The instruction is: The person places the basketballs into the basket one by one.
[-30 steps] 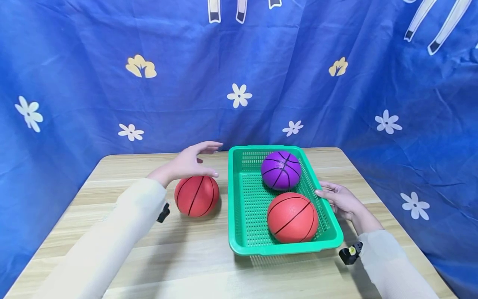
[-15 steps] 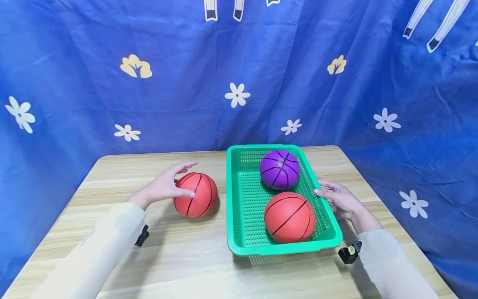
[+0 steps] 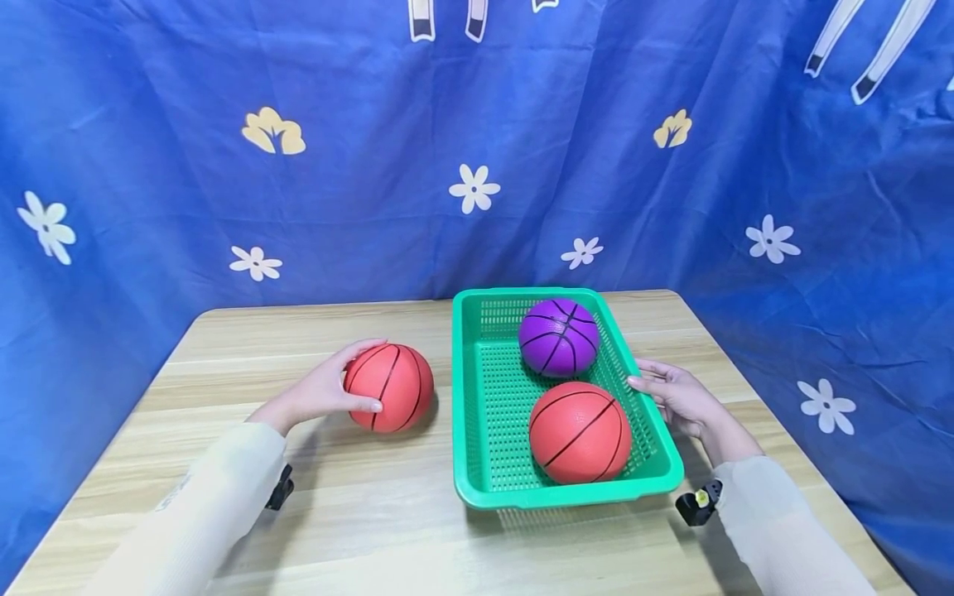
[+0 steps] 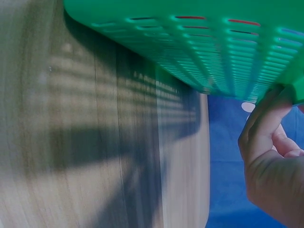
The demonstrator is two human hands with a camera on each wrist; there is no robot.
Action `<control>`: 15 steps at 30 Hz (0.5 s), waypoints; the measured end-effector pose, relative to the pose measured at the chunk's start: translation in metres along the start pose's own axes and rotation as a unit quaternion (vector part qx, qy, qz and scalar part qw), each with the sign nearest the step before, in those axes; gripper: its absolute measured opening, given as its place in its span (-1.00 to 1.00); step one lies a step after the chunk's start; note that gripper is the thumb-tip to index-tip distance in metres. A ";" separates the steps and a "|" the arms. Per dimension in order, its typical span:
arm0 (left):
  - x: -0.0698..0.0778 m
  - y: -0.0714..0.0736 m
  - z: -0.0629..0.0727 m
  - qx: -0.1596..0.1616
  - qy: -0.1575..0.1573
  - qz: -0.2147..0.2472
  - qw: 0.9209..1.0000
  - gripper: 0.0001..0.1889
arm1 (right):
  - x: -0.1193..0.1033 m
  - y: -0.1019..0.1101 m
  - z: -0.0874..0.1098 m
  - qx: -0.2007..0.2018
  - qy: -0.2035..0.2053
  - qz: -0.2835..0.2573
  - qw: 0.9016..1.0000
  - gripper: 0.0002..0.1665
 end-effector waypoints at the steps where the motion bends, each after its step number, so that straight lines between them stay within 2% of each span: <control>1: -0.001 0.001 0.000 0.003 0.001 0.000 1.000 -0.05 | 0.000 0.000 0.000 0.000 0.000 0.001 1.000 -0.17; 9: 0.002 0.006 0.002 0.015 0.011 -0.008 1.000 -0.10 | 0.001 0.000 -0.001 0.003 -0.003 0.005 1.000 -0.16; 15: 0.021 0.020 -0.005 0.028 -0.004 -0.026 0.999 -0.12 | 0.000 0.001 0.000 0.004 -0.005 0.010 1.000 -0.16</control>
Point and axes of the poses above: each hand's wrist, its own z-axis away from the middle knuckle, its own y-axis out of the back of the hand, x = y × z, the point moved 8 cm from there along -z, towards the middle knuckle, and after that the axes turned 1 degree about z, right-handed, at the moved point
